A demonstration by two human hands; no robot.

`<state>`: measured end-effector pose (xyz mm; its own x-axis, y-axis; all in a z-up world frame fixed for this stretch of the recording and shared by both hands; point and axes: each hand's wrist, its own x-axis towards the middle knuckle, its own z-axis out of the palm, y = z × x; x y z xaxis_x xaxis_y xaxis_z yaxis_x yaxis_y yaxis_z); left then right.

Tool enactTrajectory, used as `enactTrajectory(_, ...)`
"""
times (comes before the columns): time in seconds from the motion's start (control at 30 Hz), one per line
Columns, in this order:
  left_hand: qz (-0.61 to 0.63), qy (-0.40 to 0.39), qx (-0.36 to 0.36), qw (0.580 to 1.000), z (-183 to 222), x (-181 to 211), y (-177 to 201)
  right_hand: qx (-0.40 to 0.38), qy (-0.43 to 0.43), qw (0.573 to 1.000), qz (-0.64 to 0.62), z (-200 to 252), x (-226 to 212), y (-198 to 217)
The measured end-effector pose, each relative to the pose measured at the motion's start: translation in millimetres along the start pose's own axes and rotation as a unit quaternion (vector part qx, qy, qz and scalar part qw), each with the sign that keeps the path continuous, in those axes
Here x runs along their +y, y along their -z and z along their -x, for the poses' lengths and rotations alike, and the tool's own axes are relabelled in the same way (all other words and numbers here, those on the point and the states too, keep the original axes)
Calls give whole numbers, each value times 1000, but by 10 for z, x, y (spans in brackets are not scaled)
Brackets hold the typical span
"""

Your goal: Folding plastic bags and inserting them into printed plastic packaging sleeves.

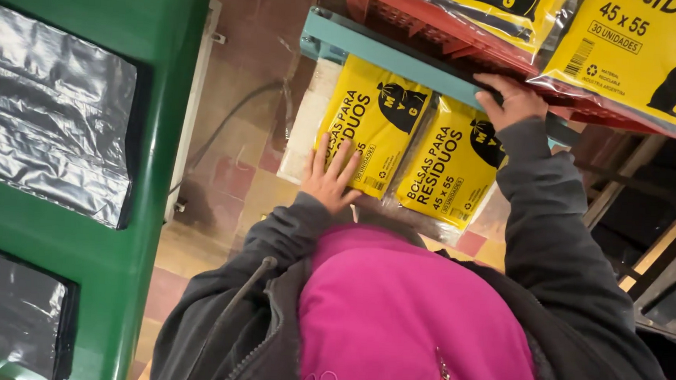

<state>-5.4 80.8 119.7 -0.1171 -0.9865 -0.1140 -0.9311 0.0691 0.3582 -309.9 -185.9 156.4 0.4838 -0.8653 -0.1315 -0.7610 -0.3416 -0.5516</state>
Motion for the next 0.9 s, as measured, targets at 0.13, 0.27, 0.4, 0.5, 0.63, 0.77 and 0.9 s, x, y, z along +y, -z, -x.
enactTrajectory(0.13,-30,-31,33,999,210,-114,-1,-12,-31,999,27,-19,27,-37)
enactTrajectory(0.27,-71,-56,49,995,361,-171,92,-26,-72,997,14,-26,51,-59)
enactTrajectory(0.4,-68,-59,62,994,448,-179,163,4,-9,1000,-14,9,187,-138)
enactTrajectory(0.5,-70,-68,84,992,449,-194,199,19,-4,1000,-5,-26,178,-129)
enactTrajectory(0.63,-39,-71,93,992,478,-168,230,11,-23,1000,4,12,142,-119)
enactTrajectory(0.77,4,-23,95,995,335,-216,212,14,-9,1000,11,-25,190,-127)
enactTrajectory(0.9,58,56,117,990,-171,-168,465,9,-24,1000,16,-3,146,-126)
